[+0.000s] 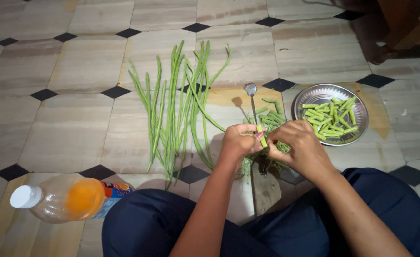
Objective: The person breaks long green beans into smaller pieces by hand, placing the segments onto a metal plate.
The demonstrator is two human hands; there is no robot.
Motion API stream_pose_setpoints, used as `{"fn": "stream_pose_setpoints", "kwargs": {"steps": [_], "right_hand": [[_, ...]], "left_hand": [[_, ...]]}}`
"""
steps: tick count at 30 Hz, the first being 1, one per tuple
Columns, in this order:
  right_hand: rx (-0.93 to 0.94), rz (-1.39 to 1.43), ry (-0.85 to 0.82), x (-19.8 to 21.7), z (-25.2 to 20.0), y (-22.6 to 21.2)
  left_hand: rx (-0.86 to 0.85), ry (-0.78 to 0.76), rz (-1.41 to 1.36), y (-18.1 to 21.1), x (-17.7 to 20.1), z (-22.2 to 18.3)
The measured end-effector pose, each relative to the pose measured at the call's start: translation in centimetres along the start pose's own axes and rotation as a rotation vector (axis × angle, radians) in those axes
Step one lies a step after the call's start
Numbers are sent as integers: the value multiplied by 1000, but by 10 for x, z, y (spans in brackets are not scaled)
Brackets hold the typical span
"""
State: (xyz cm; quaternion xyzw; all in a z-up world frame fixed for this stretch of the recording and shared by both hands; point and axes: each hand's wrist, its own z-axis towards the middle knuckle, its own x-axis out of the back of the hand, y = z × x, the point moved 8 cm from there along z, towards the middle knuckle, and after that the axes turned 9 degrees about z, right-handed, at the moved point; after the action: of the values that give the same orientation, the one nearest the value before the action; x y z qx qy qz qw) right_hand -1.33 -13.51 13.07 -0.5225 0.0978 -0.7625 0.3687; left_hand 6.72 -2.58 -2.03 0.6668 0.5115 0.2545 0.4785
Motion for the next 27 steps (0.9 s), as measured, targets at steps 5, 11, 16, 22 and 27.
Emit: {"fn": "stream_pose_setpoints", "kwargs": {"steps": [5, 11, 16, 22, 27], "right_hand": [[7, 13, 28, 0, -1, -1], [-24, 10, 45, 6, 0, 6], [-146, 112, 53, 16, -1, 26], [-36, 183, -24, 5, -1, 11], [-1, 108, -43, 1, -2, 4]], "left_hand": [[37, -20, 10, -6, -3, 6], [59, -79, 82, -14, -10, 9], [16, -80, 38, -12, -11, 4], [-48, -6, -54, -6, 1, 7], [-91, -21, -78, -2, 1, 4]]}}
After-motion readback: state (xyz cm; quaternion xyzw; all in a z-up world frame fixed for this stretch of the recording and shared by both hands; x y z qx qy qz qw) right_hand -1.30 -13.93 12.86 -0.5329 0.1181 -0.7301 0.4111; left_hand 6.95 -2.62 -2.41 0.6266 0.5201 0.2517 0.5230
